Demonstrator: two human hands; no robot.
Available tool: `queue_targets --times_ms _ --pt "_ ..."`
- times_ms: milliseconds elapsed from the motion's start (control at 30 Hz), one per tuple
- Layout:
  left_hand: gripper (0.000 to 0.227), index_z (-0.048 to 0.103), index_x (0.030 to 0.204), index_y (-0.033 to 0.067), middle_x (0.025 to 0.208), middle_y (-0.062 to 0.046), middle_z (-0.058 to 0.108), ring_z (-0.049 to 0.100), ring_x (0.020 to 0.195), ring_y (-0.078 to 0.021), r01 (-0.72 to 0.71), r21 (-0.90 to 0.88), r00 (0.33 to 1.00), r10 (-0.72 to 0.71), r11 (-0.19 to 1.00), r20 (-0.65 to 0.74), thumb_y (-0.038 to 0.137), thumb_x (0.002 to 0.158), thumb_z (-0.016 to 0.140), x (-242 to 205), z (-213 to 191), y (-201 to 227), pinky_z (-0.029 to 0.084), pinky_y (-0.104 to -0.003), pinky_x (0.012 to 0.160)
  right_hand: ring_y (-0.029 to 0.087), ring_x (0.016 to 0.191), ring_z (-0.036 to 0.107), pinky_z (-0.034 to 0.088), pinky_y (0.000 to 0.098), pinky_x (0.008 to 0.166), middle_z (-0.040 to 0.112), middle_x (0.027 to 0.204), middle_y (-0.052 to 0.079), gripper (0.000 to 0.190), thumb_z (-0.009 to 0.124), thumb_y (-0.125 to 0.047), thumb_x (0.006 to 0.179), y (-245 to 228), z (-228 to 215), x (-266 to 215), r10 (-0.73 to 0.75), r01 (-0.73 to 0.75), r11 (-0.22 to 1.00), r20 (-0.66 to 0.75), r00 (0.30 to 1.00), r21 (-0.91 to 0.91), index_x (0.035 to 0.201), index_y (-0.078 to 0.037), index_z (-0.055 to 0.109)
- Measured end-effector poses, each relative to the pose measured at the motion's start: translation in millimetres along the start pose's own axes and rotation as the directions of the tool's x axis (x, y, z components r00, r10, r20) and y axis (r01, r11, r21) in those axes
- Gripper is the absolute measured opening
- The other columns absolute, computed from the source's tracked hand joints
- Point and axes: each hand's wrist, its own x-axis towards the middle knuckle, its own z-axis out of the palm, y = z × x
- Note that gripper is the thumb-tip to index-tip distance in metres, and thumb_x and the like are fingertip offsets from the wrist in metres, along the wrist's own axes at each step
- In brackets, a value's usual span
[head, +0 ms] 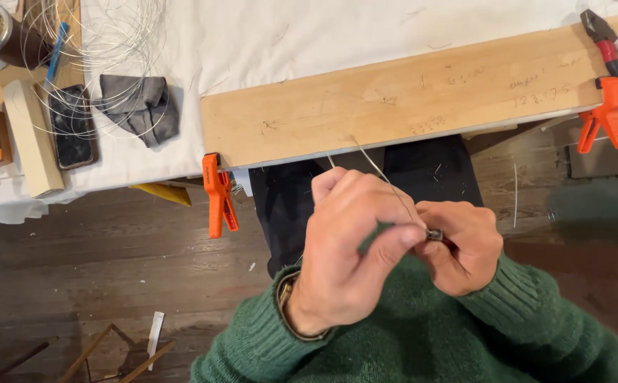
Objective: The recorder is using wire cutters to bend and shape thin metal wire at a workbench.
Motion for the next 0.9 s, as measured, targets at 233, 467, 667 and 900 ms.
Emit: queue_targets --times_ms 233,467,667,900 --pt "0.029 0.067 0.104 0.0053 0.097 -0.001 0.070 0.062 0.077 -0.0153 -0.401 0.561 0.843 0.531 0.725 -0.084 0.021 0.087 0.085 2 -1 -13 0.040 -0.035 0.079 0.009 0.055 0.062 0.050 0.0234 0.053 0.066 0.068 0.002 0.040 0.055 -0.035 0.107 -49 5 -3 0.273 -0.270 0.954 -0.010 0.962 0.128 0.105 0.003 0.068" --pt "0.033 0.072 0.114 0.0046 0.101 0.000 0.070 0.058 0.078 -0.0135 -0.490 0.646 0.759 0.652 0.585 -0.014 0.030 0.093 0.080 9 -13 -8 0.040 -0.033 0.076 0.008 0.054 0.057 0.045 0.0229 0.050 0.064 0.067 0.003 0.046 0.055 -0.041 0.108 -47 3 -3 0.361 -0.362 0.881 0.059 0.931 0.306 0.098 0.002 0.068" --pt "0.015 0.075 0.101 0.0085 0.092 -0.001 0.069 0.065 0.084 -0.0183 -0.377 0.464 0.925 0.356 0.802 0.135 0.016 0.088 0.076 15 -18 -21 0.044 -0.038 0.083 0.016 0.061 0.063 0.048 0.0283 0.056 0.064 0.071 0.002 0.046 0.055 -0.048 0.103 -33 -31 34 0.101 -0.088 0.977 0.059 0.993 -0.193 0.090 -0.006 0.069" --pt "0.020 0.068 0.112 0.0108 0.102 -0.001 0.069 0.069 0.099 -0.0200 -0.037 0.080 0.977 0.019 0.996 0.214 0.010 0.094 0.076 8 -32 -28 0.049 -0.035 0.096 0.026 0.056 0.064 0.047 0.0356 0.052 0.065 0.066 0.007 0.037 0.064 -0.040 0.093 -25 -34 35 0.036 0.040 0.890 0.157 0.987 -0.454 0.080 -0.007 0.073"
